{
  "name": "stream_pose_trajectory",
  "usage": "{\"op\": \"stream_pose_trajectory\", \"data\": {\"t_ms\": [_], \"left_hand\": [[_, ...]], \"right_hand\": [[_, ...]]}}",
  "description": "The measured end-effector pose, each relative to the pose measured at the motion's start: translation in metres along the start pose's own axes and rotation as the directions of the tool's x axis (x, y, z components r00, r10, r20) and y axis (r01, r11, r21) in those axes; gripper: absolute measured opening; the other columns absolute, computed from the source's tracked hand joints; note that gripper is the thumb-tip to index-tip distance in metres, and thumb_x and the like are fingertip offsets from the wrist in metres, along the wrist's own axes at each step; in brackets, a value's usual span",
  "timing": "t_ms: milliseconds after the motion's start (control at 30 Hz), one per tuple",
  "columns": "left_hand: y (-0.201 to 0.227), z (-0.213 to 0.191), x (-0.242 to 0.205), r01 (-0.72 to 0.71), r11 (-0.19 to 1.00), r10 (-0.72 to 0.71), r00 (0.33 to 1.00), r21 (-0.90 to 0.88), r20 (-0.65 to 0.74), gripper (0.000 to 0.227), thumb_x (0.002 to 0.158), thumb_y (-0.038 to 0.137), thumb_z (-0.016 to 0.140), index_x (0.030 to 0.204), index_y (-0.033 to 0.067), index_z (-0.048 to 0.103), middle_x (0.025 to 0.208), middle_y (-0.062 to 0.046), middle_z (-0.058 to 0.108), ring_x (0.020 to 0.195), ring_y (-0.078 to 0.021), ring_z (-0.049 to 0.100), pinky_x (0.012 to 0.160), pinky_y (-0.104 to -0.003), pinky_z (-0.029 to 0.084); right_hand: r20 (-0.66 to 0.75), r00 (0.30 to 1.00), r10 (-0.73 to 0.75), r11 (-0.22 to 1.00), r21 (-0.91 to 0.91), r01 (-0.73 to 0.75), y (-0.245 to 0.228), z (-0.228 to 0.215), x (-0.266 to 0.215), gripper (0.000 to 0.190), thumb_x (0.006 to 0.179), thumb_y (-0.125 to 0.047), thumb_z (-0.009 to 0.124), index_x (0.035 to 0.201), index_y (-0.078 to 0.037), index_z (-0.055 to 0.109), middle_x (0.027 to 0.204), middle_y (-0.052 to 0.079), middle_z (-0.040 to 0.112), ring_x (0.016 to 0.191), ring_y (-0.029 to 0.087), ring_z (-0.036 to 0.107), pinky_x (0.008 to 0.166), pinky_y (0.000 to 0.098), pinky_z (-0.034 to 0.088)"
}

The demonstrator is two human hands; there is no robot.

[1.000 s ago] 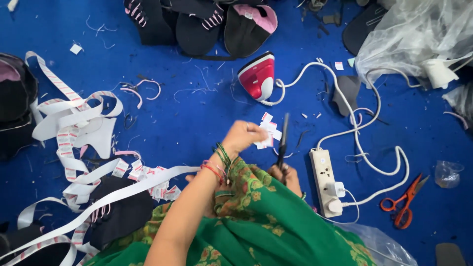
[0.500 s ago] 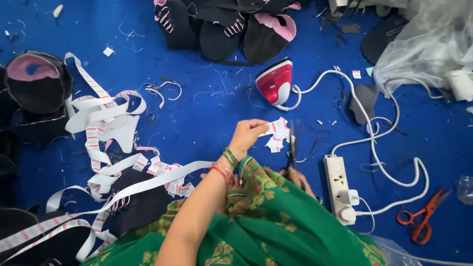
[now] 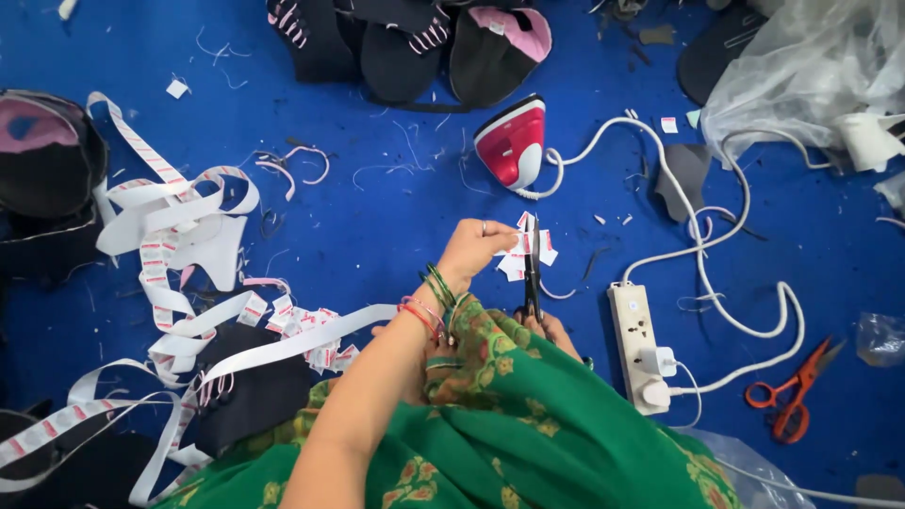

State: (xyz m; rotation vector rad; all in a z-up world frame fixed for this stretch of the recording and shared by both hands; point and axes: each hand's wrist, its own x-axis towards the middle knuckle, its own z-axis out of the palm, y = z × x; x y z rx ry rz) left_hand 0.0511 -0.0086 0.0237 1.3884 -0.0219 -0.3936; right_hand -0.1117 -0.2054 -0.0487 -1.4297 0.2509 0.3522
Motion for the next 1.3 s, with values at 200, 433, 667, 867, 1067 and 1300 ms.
{"op": "stream_pose_trajectory", "data": {"t_ms": [200,433,667,867,1067,1300], "left_hand": [[0.0,0.002,0.003,0.017,1.0,-0.017,1.0,-0.008,0.0,0.021,0.085,0.01,0.075,0.1,-0.0028,0.08,0.087,-0.005,0.078,0.078,-0.0087,0.068,0.073,-0.025,0.054],[-0.11,-0.01,0.031,-0.361,0.765,0.315,0.932,0.534,0.179,0.017,0.092,0.018,0.076,0.091,0.0023,0.081,0.084,-0.01,0.077,0.072,-0.015,0.07,0.068,-0.032,0.054],[-0.05,0.012,-0.042,0.077,0.986,-0.111,0.963,0.146,0.247,0.025,0.093,0.024,0.075,0.109,0.0045,0.079,0.09,-0.002,0.074,0.073,-0.0093,0.06,0.065,-0.028,0.048],[-0.035,-0.008,-0.02,-0.096,0.995,0.096,0.995,0.017,0.015,0.023,0.089,0.012,0.074,0.106,-0.0019,0.078,0.092,-0.003,0.077,0.08,-0.0067,0.068,0.074,-0.024,0.054],[-0.022,-0.006,-0.001,-0.1,0.992,0.093,0.991,-0.081,-0.094,0.019,0.09,0.01,0.073,0.104,-0.0016,0.078,0.092,-0.004,0.077,0.08,-0.008,0.068,0.074,-0.025,0.054],[-0.014,-0.003,0.003,-0.077,0.988,0.065,0.994,-0.137,-0.091,0.018,0.089,0.01,0.075,0.102,-0.0016,0.079,0.091,-0.005,0.078,0.081,-0.0084,0.069,0.075,-0.024,0.055]], "right_hand": [[0.127,0.992,-0.022,1.0,0.005,0.021,-0.013,-0.01,0.009,0.027,0.104,-0.032,0.061,0.106,-0.005,0.066,0.085,-0.003,0.063,0.075,0.007,0.056,0.063,0.0262,0.047],[-0.004,0.869,-0.495,0.831,-0.296,0.471,0.024,-0.012,0.007,0.023,0.1,-0.024,0.065,0.102,-0.001,0.063,0.089,0.003,0.066,0.081,0.01,0.058,0.071,0.0302,0.047],[-0.26,0.942,-0.214,0.977,-0.036,0.212,-0.018,-0.041,0.051,0.024,0.09,-0.02,0.073,0.087,0.004,0.069,0.069,0.008,0.065,0.061,0.018,0.059,0.055,0.033,0.046],[-0.17,0.95,-0.264,0.956,0.082,0.28,-0.032,-0.05,0.056,0.039,0.101,-0.035,0.063,0.092,0.003,0.069,0.071,0.011,0.065,0.061,0.018,0.058,0.057,0.0306,0.046],[-0.044,0.987,0.153,0.947,0.291,-0.134,0.006,-0.024,0.03,0.052,0.094,-0.047,0.048,0.091,0.002,0.065,0.08,0.013,0.075,0.069,0.022,0.071,0.063,0.0358,0.057],[0.055,0.994,0.09,0.985,0.141,-0.097,0.027,-0.016,0.023,0.054,0.099,-0.048,0.044,0.091,-0.002,0.071,0.073,0.009,0.075,0.06,0.017,0.066,0.055,0.0324,0.052]]}}
